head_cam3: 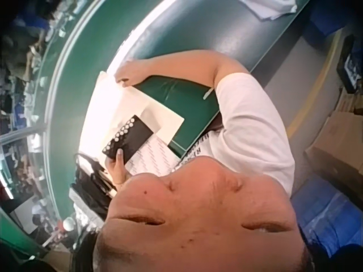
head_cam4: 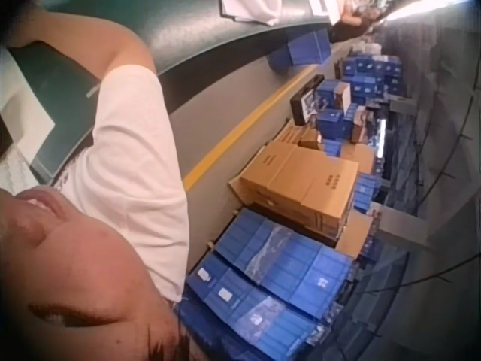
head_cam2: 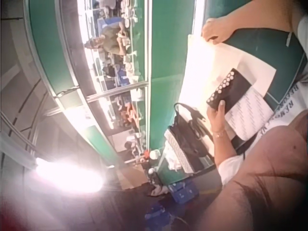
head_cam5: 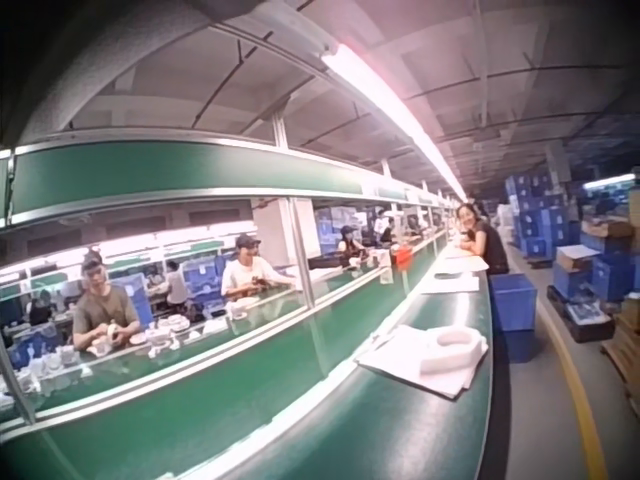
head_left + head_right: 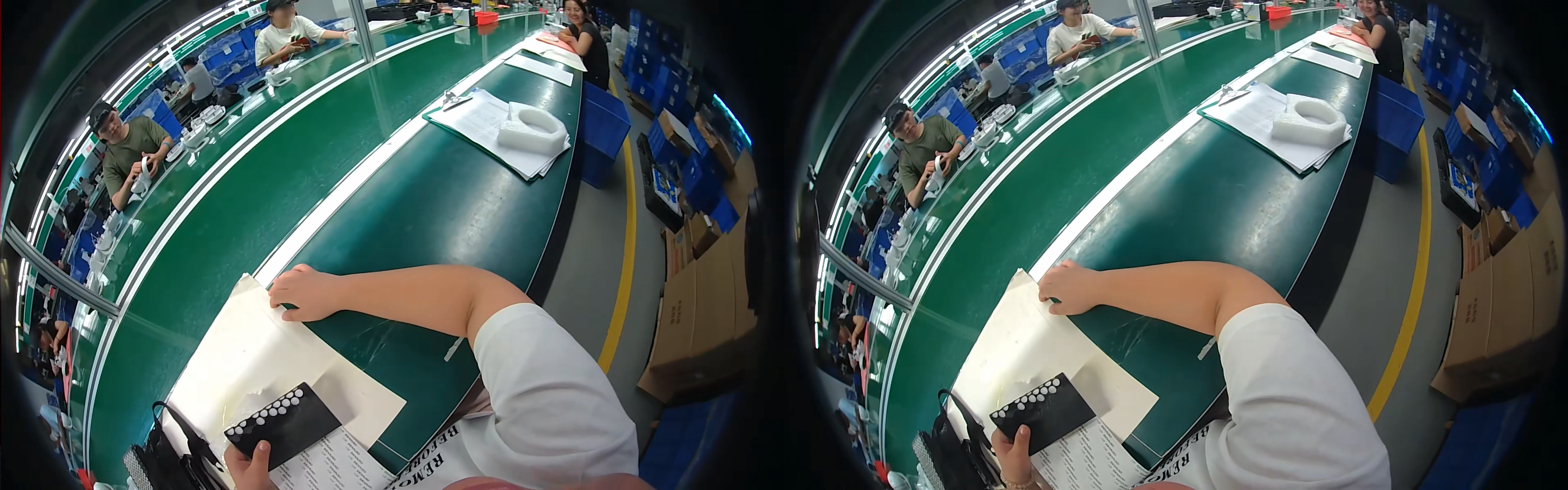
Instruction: The worker is sorting through documents and components on a factory assembly line.
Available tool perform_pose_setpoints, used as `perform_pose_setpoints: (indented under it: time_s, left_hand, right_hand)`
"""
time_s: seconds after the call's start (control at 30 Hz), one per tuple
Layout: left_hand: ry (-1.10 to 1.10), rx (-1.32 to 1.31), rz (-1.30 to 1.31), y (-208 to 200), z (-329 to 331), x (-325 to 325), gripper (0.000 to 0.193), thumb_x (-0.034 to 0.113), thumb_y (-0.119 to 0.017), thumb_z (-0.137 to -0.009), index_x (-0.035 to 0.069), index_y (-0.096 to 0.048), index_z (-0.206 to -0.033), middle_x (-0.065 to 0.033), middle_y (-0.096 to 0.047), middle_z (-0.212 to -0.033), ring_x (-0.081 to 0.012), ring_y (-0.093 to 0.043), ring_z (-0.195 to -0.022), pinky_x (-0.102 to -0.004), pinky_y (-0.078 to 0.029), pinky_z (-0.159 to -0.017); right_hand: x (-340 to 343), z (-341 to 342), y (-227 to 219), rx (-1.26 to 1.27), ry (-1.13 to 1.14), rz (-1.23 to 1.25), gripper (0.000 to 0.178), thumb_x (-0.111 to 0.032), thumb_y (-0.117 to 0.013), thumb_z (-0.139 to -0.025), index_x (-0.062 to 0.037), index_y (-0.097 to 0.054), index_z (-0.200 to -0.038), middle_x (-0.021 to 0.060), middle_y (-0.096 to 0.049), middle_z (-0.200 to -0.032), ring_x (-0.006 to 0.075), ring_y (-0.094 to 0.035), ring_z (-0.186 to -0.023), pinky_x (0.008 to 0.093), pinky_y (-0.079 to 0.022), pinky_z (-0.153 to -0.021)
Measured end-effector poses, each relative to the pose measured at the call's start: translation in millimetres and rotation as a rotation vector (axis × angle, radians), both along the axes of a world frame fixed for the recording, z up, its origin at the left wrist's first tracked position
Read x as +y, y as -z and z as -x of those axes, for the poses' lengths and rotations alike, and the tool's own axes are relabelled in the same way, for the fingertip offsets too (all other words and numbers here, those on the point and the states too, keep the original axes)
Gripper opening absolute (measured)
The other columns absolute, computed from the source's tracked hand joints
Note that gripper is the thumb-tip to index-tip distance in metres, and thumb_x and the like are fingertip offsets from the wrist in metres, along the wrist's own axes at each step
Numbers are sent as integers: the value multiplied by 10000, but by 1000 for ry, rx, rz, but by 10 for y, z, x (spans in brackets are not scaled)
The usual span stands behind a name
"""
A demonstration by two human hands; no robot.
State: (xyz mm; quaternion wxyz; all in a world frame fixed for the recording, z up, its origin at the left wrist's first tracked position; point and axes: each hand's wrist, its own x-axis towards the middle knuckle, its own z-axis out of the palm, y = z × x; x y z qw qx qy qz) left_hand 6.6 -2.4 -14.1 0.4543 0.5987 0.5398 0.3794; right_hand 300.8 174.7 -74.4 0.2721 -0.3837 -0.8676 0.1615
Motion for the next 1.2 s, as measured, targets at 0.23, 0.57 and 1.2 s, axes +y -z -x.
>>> perform_pose_setpoints:
  time_s: [0.23,0.57,1.2]
  left_hand:
    - [-44,66,-3,-49,-72,20,329,242,-686,-767,-52,-594,-881,-14,-593,-799,-88,-492,-697,-222,-405,-635]
    - [125,107,-22,-63,25,73,388,131,-661,-757,-49,-536,-1077,-60,-589,-1002,-130,-527,-917,-280,-430,-819]
    - [131,234,-110,73,41,70,484,414,-648,-771,-36,-532,-637,-119,-486,-526,-206,-462,-475,-322,-375,-465]
  right_hand:
    - [-38,-78,-81,-64,-4,3,269,-274,-544,-815,-121,-553,-1036,55,-479,-1160,206,-383,-1175,405,-256,-985]
    - [95,14,-28,-14,-58,-125,251,-132,-618,-690,-44,-577,-921,125,-575,-963,310,-542,-938,394,-438,-808]
    - [-125,4,-329,-109,-25,51,302,-175,-555,-821,-59,-525,-1098,105,-482,-1239,263,-392,-1207,379,-251,-1021]
